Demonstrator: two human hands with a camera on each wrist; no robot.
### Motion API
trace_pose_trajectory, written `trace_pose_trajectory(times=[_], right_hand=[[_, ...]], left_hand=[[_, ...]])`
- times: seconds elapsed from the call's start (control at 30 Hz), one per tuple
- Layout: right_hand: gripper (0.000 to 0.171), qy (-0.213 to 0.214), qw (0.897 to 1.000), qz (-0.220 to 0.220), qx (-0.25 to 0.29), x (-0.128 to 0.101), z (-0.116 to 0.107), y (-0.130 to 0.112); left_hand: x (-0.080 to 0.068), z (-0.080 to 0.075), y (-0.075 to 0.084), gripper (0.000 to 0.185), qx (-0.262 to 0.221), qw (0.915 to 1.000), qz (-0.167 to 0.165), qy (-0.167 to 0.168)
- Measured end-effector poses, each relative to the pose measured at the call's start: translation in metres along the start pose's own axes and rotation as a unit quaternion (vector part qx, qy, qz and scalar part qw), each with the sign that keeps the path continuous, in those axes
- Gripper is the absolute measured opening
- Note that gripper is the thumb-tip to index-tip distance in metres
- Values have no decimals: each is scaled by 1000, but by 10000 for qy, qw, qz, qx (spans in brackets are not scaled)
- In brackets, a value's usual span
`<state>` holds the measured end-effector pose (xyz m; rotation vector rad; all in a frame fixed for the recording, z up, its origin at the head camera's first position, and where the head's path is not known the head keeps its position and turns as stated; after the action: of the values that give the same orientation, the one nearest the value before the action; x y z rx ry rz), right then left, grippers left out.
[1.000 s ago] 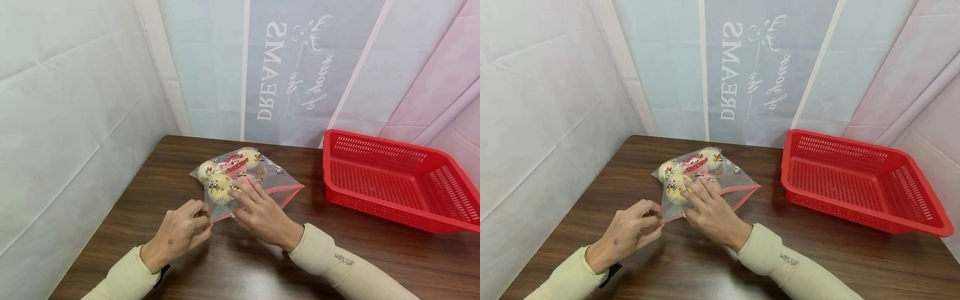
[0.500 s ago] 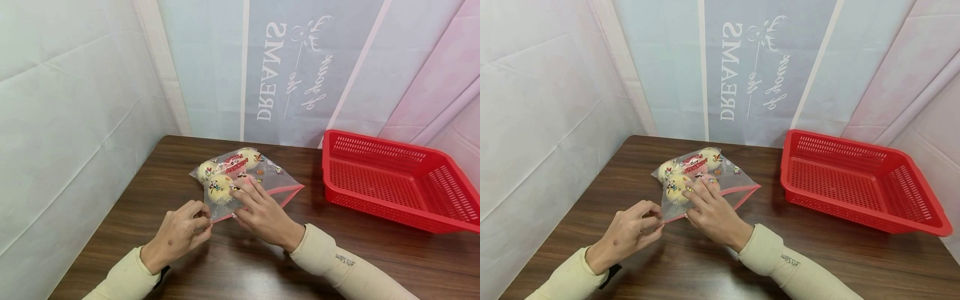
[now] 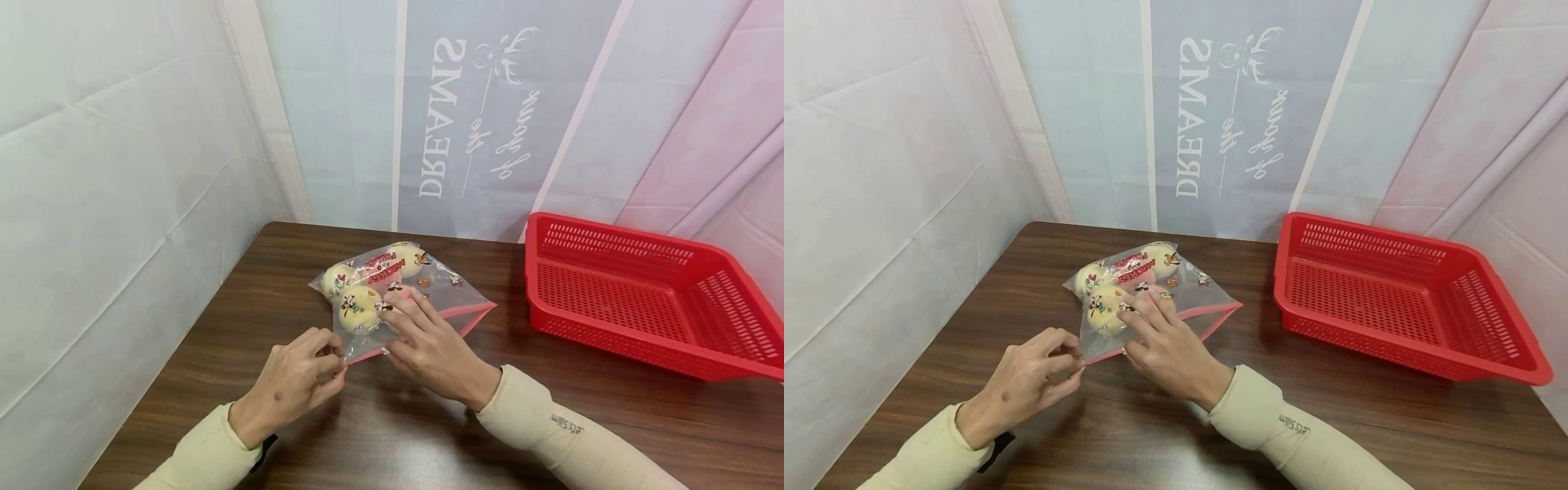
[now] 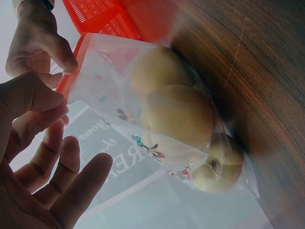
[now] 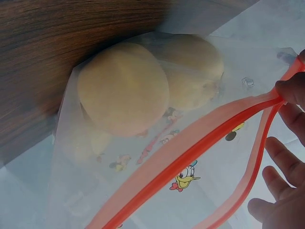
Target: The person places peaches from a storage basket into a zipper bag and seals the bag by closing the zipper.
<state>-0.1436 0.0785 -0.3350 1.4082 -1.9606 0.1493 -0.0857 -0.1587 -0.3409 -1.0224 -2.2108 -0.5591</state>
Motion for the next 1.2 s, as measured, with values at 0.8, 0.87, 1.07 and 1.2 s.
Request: trace_pose_trajectory(times=[0.8, 0.87, 1.07, 1.2], right_hand=[[17, -168, 9998, 140, 45, -5, -3, 4], [18, -158, 9998, 137, 45, -5, -3, 4], [17, -164, 9997, 163, 52, -6, -4, 4], [18, -172, 9996, 215, 94, -6, -4, 5]], left_hand=[[-1, -1, 1, 16, -31, 9999, -101, -29], [-2, -1, 1, 16, -31, 9999, -122, -47], [-2, -1, 1, 15, -25, 9999, -117, -18], [-2, -1, 1, 16, -40, 9999, -104, 9]])
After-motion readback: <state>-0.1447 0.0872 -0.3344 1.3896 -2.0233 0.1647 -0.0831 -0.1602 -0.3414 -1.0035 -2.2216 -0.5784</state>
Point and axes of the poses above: each hand's wrist, its own x-axis towards the middle knuckle, its own z-axis out of the palm, y = z × x, the point moved 1 cm from there along x, towards the middle knuckle, and after that the axes turned 2 degrees about z, right-handed, at the moved point
